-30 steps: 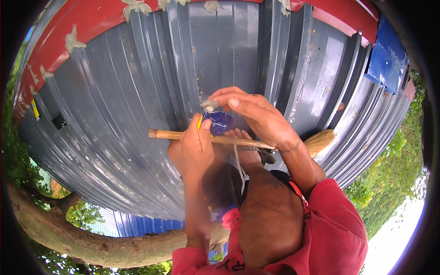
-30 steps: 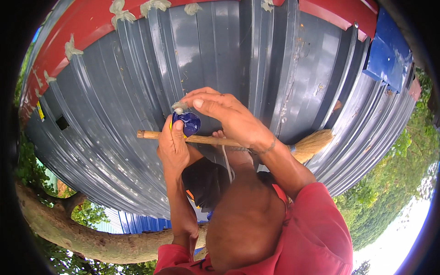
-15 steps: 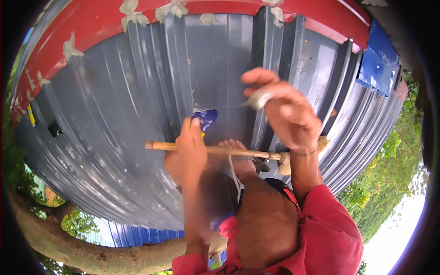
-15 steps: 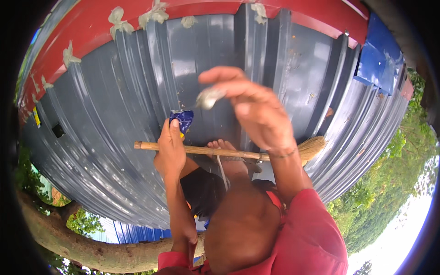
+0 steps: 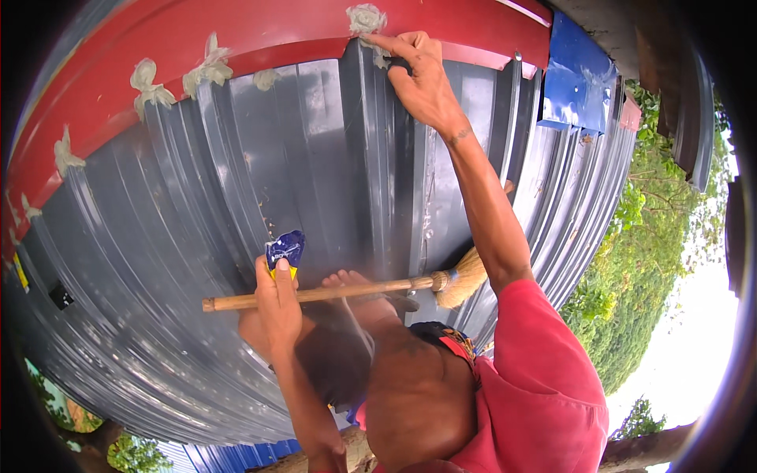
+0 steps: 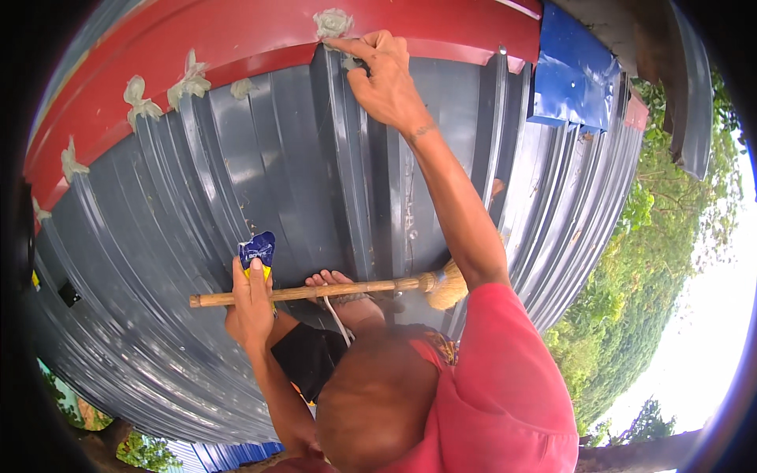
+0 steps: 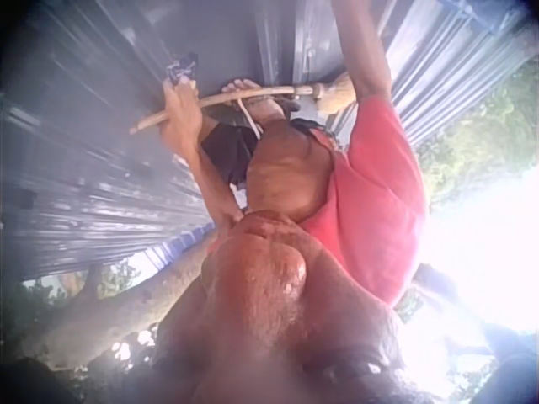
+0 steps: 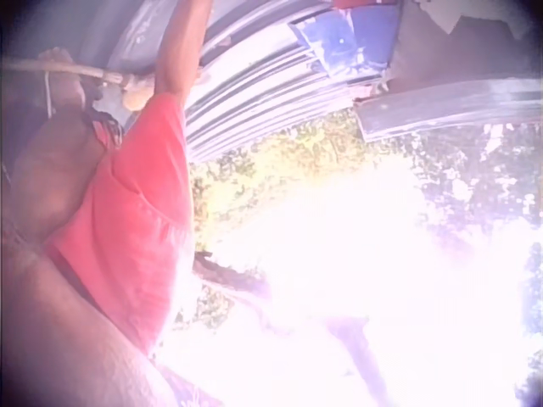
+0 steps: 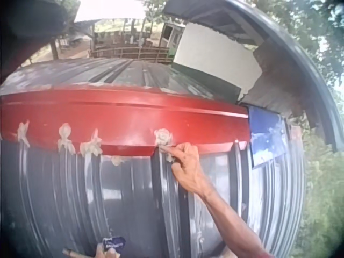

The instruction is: The person applies a sealant from a packet onto various points along the seams of a corrugated metal roof, smoothing the material over the screw heads and joints by hand and using a small brush to clean the surface.

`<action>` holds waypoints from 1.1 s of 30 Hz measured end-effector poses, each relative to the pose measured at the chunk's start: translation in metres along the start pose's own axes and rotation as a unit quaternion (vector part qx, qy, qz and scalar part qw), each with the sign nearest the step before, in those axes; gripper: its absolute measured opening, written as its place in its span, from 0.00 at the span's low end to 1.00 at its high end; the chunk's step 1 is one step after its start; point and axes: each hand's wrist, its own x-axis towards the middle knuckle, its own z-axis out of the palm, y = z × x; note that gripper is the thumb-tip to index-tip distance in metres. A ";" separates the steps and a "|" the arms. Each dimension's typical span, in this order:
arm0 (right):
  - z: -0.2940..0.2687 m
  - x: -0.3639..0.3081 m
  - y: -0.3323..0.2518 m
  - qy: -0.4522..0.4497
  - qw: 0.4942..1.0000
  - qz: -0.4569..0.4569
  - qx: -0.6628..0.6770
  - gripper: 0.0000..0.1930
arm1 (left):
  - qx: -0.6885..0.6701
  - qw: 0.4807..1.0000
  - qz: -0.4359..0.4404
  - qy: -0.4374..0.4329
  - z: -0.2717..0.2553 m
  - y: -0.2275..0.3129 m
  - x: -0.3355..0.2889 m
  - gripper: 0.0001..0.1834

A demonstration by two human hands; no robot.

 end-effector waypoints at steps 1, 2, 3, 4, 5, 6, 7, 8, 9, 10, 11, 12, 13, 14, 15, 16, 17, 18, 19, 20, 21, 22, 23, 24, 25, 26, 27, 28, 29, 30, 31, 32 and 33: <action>0.003 0.001 0.000 -0.002 1.000 -0.003 -0.014 0.31 | 0.004 1.000 0.005 -0.003 -0.001 -0.002 0.001 0.22; 0.006 0.003 -0.002 -0.004 1.000 -0.006 -0.029 0.31 | 0.008 1.000 0.010 -0.006 -0.002 -0.004 0.001 0.22; 0.009 0.005 -0.005 -0.006 0.999 -0.009 -0.043 0.31 | 0.008 1.000 0.014 0.002 -0.002 -0.006 0.001 0.22; 0.011 0.008 -0.006 -0.007 0.999 -0.019 -0.049 0.31 | 0.008 1.000 0.019 0.011 -0.002 -0.007 0.000 0.23; 0.013 0.009 -0.007 -0.009 0.998 -0.028 -0.056 0.31 | 0.008 1.000 0.023 0.018 -0.002 -0.009 0.000 0.23; 0.014 0.011 -0.006 -0.010 0.997 -0.038 -0.063 0.31 | 0.016 1.000 0.016 0.011 -0.003 -0.008 0.000 0.23; 0.016 0.011 -0.005 -0.005 0.995 -0.047 -0.083 0.31 | 0.023 1.000 0.008 0.004 -0.005 -0.006 -0.001 0.23; 0.018 0.013 -0.004 0.001 0.993 -0.057 -0.103 0.30 | 0.031 1.000 0.002 -0.003 -0.006 -0.005 -0.001 0.23; 0.019 0.013 -0.004 0.006 0.990 -0.067 -0.124 0.30 | 0.027 1.000 0.006 -0.008 -0.007 -0.006 0.000 0.23; 0.018 0.013 -0.004 0.012 0.987 -0.078 -0.138 0.30 | 0.022 1.000 0.011 -0.014 -0.008 -0.007 0.001 0.24; 0.018 0.012 -0.004 0.017 0.984 -0.089 -0.153 0.30 | 0.017 1.000 0.016 -0.019 -0.008 -0.009 0.002 0.24; 0.017 0.011 -0.004 0.023 0.981 -0.100 -0.167 0.31 | 0.015 1.000 0.017 -0.015 -0.008 -0.010 0.002 0.24; 0.018 0.010 -0.003 0.021 0.980 -0.104 -0.170 0.31 | 0.013 1.000 0.018 -0.012 -0.007 -0.011 0.002 0.23; 0.018 0.009 -0.002 0.018 0.978 -0.109 -0.174 0.31 | 0.010 1.000 0.020 -0.009 -0.007 -0.011 0.003 0.23; 0.018 0.009 0.000 0.017 0.977 -0.113 -0.178 0.32 | 0.010 1.000 0.021 -0.011 -0.006 -0.011 0.003 0.23; 0.017 0.009 0.000 0.017 0.973 -0.123 -0.192 0.32 | 0.010 1.000 0.021 -0.012 -0.006 -0.011 0.003 0.23; 0.017 0.008 0.001 0.017 0.969 -0.133 -0.206 0.32 | 0.010 1.000 0.022 -0.014 -0.006 -0.011 0.004 0.22; 0.016 0.008 0.003 0.017 0.965 -0.143 -0.219 0.33 | 0.008 1.000 0.022 -0.018 -0.006 -0.012 0.004 0.22; 0.016 0.008 0.004 0.017 0.959 -0.150 -0.240 0.33 | 0.006 0.999 0.022 -0.022 -0.007 -0.012 0.004 0.22; 0.015 0.008 0.006 0.017 0.952 -0.158 -0.261 0.34 | 0.003 0.999 0.023 -0.026 -0.007 -0.013 0.004 0.22; 0.014 0.009 0.007 0.018 0.945 -0.166 -0.283 0.34 | 0.006 0.999 0.022 -0.022 -0.007 -0.012 0.004 0.22; 0.014 0.009 0.009 0.019 0.940 -0.171 -0.293 0.34 | 0.009 1.000 0.021 -0.019 -0.006 -0.012 0.004 0.22; 0.013 0.008 0.012 0.020 0.936 -0.177 -0.304 0.34 | 0.011 1.000 0.019 -0.016 -0.006 -0.012 0.003 0.22; 0.012 0.007 0.015 0.020 0.931 -0.182 -0.315 0.34 | 0.019 1.000 0.013 -0.016 -0.006 -0.010 0.002 0.22; 0.011 0.006 0.018 0.021 0.929 -0.175 -0.327 0.34 | 0.027 0.999 0.007 -0.016 -0.006 -0.007 0.001 0.22; 0.011 0.004 0.019 0.021 0.926 -0.169 -0.336 0.35 | 0.035 0.999 0.000 -0.015 -0.007 -0.006 0.000 0.21; 0.011 0.003 0.020 0.022 0.924 -0.163 -0.346 0.35 | 0.024 1.000 0.004 -0.011 -0.006 -0.007 0.000 0.21; 0.010 0.002 0.021 0.026 0.922 -0.160 -0.351 0.35 | 0.013 1.000 0.009 -0.007 -0.005 -0.009 0.000 0.20; 0.010 0.001 0.022 0.029 0.920 -0.157 -0.357 0.36 | 0.002 1.000 0.013 -0.004 -0.004 -0.010 0.000 0.20; 0.009 0.000 0.023 0.032 0.919 -0.153 -0.363 0.36 | 0.003 1.000 0.014 -0.009 -0.004 -0.010 0.000 0.20; 0.009 0.000 0.023 0.037 0.915 -0.155 -0.371 0.36 | 0.003 1.000 0.014 -0.014 -0.004 -0.009 0.000 0.19; 0.009 -0.001 0.023 0.042 0.911 -0.157 -0.378 0.36 | 0.004 1.000 0.015 -0.018 -0.005 -0.009 0.001 0.19; 0.008 -0.002 0.023 0.047 0.908 -0.158 -0.386 0.36 | 0.001 1.000 0.017 -0.018 -0.005 -0.009 0.001 0.19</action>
